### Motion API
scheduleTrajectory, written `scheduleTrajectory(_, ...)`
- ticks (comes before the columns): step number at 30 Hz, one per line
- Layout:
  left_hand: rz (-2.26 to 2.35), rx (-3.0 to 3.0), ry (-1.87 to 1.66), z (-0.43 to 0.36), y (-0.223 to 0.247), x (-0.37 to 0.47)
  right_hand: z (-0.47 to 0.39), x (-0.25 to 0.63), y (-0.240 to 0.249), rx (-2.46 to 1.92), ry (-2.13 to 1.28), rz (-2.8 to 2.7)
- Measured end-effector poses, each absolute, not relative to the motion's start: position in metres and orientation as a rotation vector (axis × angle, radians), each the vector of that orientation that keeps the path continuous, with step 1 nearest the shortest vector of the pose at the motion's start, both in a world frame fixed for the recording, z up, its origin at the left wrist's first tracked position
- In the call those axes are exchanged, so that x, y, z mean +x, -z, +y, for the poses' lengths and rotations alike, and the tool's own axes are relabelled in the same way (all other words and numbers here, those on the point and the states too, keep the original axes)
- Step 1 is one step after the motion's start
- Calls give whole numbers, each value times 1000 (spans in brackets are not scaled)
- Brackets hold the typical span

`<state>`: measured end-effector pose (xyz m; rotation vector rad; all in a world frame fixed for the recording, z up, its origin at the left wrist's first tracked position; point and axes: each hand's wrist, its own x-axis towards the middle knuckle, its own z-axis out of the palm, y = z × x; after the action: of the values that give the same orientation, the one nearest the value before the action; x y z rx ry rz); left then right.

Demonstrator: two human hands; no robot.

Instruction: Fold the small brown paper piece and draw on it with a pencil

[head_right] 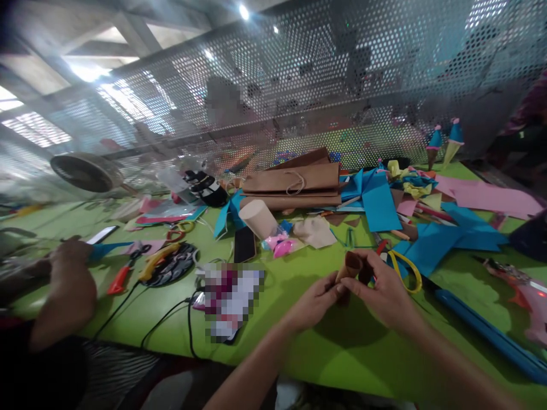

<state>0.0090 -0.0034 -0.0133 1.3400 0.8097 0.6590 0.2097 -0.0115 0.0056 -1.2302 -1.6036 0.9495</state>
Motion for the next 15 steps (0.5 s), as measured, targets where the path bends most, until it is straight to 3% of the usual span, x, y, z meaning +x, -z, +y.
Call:
scheduleTrajectory(7,743,954,-776,-3,19,11,-12,211,-5,-1236,-840,-1498)
scheduleTrajectory(15,812,1038,-784,-4,21,12,-11,208,4,-1177,-634,-1805)
